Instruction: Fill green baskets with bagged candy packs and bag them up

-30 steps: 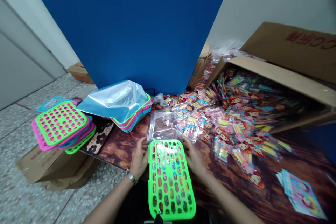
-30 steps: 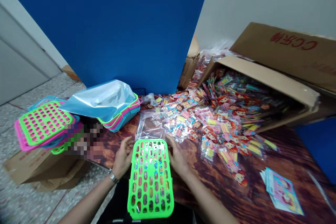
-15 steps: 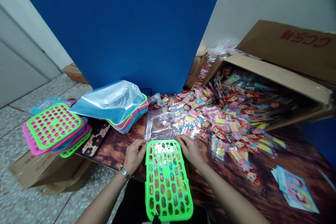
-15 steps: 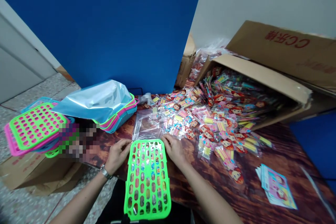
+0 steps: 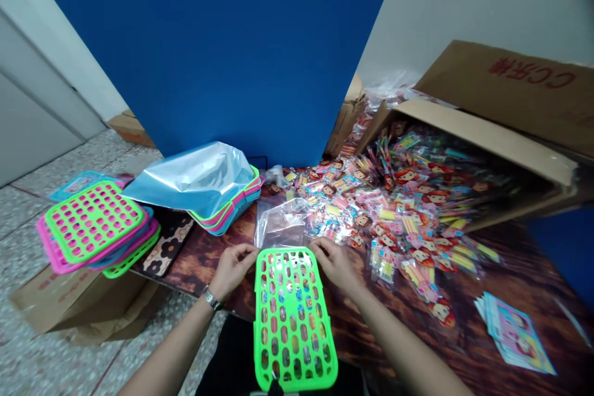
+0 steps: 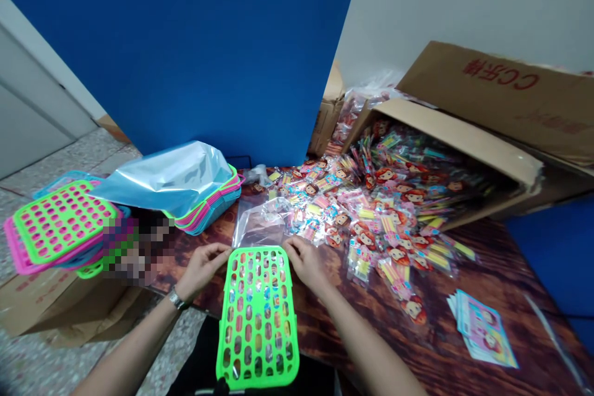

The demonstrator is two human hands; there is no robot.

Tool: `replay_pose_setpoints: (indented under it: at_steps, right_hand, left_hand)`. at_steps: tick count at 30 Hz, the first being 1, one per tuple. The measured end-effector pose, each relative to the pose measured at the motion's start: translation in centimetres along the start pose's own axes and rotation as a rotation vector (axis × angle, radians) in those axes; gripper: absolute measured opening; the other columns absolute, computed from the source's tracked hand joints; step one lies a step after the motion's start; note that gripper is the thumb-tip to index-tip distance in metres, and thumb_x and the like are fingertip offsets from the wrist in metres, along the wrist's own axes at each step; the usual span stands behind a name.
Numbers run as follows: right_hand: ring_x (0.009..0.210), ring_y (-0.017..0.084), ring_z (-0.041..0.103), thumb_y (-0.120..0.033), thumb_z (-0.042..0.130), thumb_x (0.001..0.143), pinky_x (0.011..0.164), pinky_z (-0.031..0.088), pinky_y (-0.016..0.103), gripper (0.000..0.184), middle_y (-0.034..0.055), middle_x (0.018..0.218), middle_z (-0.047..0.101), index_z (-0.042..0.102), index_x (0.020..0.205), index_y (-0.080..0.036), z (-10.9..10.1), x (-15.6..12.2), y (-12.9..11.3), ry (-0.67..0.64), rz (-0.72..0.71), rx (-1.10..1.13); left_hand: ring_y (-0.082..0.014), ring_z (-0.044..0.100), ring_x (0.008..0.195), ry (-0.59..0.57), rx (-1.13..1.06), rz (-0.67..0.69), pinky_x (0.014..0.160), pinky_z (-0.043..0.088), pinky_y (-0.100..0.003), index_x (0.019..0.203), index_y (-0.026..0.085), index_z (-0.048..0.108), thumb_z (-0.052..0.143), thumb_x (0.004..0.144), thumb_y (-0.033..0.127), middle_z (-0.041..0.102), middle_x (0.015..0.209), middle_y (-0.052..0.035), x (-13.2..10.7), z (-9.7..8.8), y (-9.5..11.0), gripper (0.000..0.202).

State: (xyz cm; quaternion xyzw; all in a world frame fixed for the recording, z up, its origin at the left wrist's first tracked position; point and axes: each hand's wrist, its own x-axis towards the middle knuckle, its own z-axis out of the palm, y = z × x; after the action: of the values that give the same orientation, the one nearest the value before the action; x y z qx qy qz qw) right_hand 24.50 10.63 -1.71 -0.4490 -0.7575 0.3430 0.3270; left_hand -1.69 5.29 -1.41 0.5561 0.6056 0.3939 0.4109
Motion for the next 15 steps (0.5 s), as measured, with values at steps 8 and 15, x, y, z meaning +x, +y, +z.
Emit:
replay_pose_setpoints:
  at_steps: [8,15]
  right_hand:
    - [0.069,0.016,0.057,-0.021,0.045,0.091,0.065,0.046,0.028,0.015,0.0034,0.072,0.06,0.056,0.082,-0.021,0.1,-2.3,0.2,0.137,-0.304,-0.281]
    - [0.069,0.015,0.056,-0.012,0.047,0.088,0.064,0.048,0.028,0.013,0.003,0.074,0.06,0.056,0.09,-0.021,-0.1,-5.5,0.4,0.103,-0.477,-0.328]
  left_hand:
    - [-0.0156,0.063,0.08,0.102,0.295,0.378,0.073,0.05,-0.024,0.098,0.018,0.065,0.047,0.09,0.022,0.067,0.088,-0.0057,-2.7,0.2,0.0,0.02]
    - [-0.0142,0.062,0.087,0.254,0.477,0.7,0.079,0.051,-0.021,0.118,0.018,0.056,0.045,0.088,0.005,0.064,0.095,-0.0074,-5.7,1.2,-1.3,0.034]
